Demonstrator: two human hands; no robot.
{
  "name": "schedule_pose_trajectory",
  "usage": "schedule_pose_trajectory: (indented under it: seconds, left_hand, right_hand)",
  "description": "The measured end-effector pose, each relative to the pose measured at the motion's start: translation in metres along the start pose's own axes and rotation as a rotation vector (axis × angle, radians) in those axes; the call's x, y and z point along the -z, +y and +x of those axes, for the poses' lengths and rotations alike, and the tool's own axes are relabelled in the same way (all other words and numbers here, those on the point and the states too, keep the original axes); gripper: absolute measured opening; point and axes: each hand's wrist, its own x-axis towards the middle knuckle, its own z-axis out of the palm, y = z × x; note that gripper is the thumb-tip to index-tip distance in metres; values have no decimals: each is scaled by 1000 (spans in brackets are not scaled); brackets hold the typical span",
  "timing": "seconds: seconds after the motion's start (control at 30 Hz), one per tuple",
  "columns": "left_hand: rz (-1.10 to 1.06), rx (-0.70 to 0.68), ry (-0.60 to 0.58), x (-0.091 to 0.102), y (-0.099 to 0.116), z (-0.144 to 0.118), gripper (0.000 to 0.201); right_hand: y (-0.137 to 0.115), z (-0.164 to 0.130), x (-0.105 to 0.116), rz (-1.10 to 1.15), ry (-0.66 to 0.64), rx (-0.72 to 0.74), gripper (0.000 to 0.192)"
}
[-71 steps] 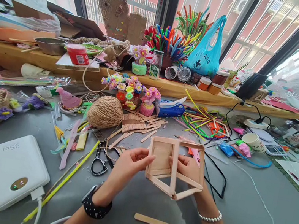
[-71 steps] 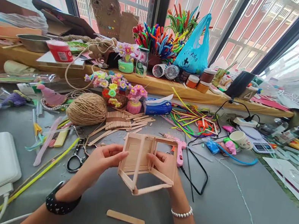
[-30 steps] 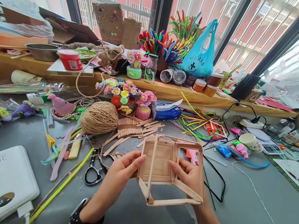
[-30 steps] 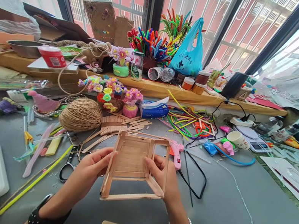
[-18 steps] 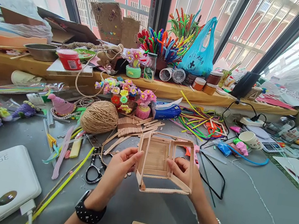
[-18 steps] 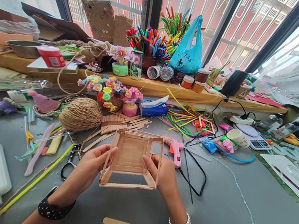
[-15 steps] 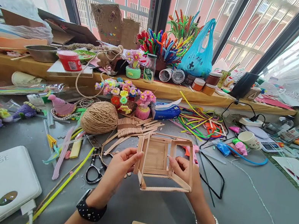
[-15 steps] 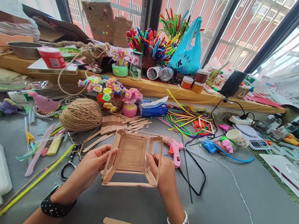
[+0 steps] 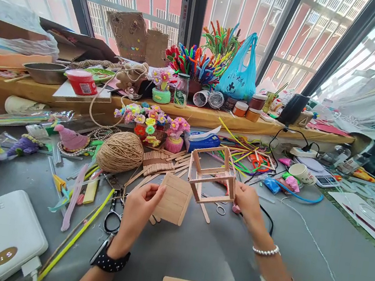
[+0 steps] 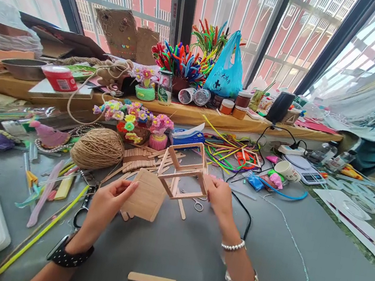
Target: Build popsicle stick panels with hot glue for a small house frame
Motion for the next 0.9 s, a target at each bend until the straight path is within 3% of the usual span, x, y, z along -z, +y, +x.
schedule_pose_trajectory:
  seconds: [0.13, 0.27, 0.43, 0.57, 0.9]
  left_hand:
    - [19, -10, -14, 1, -1, 1, 19]
    - [1, 6, -39, 1, -7, 3, 22]
    - [-36, 60, -88, -1, -16, 4, 31]
    - [-69, 109, -126, -2, -18, 3, 38]
    - [-128, 149, -145, -3, -16, 3, 33]
  right_hand:
    - [8, 31, 9, -68, 71, -68, 38]
    - [20, 64, 9, -101, 80, -186, 24]
    - [23, 92, 6, -130, 94, -231, 30]
    - [22, 100, 6, -164, 107, -225, 30]
    - [30, 104, 10, -262, 124, -151, 30]
